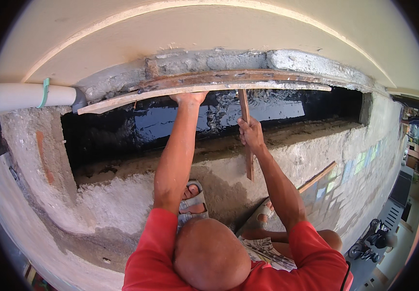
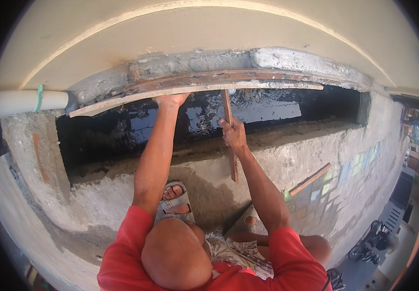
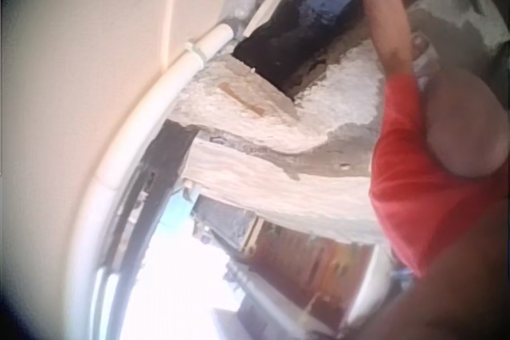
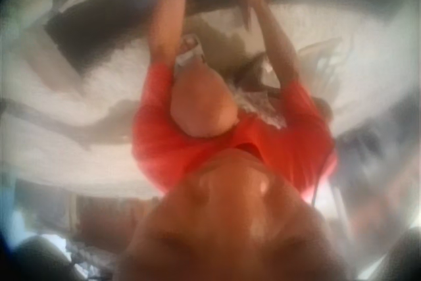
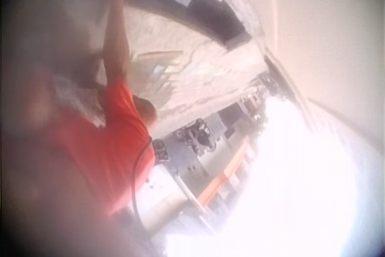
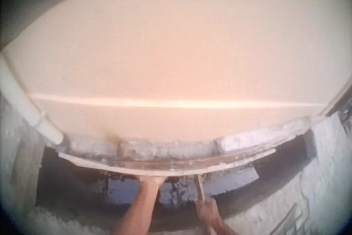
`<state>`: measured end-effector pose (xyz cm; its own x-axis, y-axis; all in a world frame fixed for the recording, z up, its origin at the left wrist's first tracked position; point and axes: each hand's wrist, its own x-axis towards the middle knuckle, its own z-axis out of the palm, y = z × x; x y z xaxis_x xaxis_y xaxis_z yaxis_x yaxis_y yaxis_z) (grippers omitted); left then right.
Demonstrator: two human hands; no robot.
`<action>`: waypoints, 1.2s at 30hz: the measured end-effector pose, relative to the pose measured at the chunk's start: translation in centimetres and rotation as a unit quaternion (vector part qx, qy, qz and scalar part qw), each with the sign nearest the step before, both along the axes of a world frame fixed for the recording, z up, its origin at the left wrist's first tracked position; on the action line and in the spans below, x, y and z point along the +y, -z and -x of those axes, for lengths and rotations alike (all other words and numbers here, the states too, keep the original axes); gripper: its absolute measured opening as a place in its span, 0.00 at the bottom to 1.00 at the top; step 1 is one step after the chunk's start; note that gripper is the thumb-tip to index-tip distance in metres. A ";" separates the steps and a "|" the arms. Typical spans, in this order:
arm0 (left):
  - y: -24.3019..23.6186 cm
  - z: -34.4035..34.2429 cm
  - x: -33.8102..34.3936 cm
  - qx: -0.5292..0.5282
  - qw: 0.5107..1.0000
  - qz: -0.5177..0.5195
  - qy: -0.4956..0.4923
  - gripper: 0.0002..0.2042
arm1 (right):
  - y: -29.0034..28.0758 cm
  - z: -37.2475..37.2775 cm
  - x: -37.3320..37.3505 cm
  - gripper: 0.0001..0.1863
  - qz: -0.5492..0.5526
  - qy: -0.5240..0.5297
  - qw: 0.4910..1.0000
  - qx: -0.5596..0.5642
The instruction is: The person places wooden planks into a wall opening to create a temporary form. He then walks to a pile of sand and cement, uses a hoe to mix the materials, and scoops the mixture into a bucket.
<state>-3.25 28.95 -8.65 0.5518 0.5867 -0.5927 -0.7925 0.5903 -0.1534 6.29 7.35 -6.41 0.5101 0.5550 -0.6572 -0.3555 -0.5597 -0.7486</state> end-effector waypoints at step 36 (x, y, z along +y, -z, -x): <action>0.2 -0.4 0.0 -0.019 0.999 -0.047 0.019 0.41 | -3.5 -1.2 -1.5 0.17 -0.097 0.026 0.994 0.036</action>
<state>-2.82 28.92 -8.90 0.5952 0.6178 -0.5139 -0.7643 0.6327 -0.1246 7.49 5.83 -2.89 0.4973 0.6488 -0.5759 -0.4373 -0.3859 -0.8123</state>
